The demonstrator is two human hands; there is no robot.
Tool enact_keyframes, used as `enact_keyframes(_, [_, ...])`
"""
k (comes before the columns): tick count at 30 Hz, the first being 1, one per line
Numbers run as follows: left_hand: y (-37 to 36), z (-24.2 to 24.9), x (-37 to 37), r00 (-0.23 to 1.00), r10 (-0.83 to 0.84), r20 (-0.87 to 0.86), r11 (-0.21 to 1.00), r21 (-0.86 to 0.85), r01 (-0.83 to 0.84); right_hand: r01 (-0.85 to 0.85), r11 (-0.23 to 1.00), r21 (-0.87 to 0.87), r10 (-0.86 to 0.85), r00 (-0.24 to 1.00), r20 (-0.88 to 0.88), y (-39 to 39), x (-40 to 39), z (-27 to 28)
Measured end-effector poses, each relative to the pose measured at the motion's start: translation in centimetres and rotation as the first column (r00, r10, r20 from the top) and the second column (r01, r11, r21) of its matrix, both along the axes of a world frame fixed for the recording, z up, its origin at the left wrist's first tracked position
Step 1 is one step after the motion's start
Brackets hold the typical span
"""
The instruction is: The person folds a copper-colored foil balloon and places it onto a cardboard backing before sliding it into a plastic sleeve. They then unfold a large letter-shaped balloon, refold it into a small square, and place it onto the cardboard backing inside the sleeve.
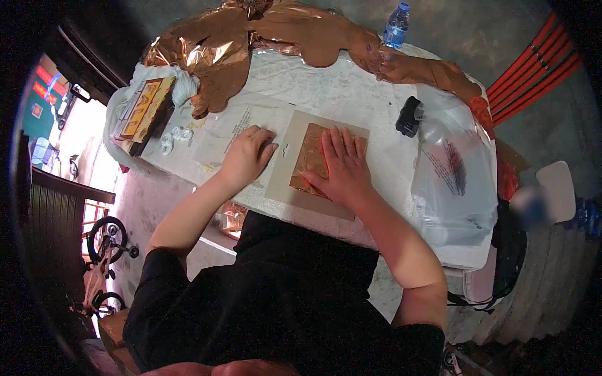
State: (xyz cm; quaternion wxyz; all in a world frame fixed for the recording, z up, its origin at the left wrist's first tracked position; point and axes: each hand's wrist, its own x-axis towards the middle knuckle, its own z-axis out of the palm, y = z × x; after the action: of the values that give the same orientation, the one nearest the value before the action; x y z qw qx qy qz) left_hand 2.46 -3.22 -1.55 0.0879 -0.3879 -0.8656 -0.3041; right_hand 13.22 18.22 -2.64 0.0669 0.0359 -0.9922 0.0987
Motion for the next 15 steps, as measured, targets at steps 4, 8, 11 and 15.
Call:
enact_keyframes(4, [-0.2, 0.0, -0.4, 0.995, -0.011, 0.094, 0.998, 0.064, 0.005, 0.005, 1.000, -0.016, -0.004, 1.000, 0.005, 0.0, 0.0, 0.0])
enact_keyframes(8, [0.1, 0.2, -0.7, 0.990, 0.023, 0.141, 0.993, 0.111, -0.039, 0.009, 1.000, -0.009, -0.009, 1.000, 0.001, 0.0, 0.0, -0.3])
enact_keyframes(11, [0.3, 1.2, -0.8, 0.996, 0.041, 0.081, 0.995, 0.082, -0.047, 0.015, 1.000, 0.011, -0.015, 1.000, 0.012, -0.1, 0.0, -0.1])
enact_keyframes(15, [0.5, 1.7, -0.4, 1.000, 0.012, -0.009, 0.998, 0.055, -0.012, 0.018, 1.000, 0.006, -0.018, 1.000, 0.006, -0.1, 0.0, -0.1])
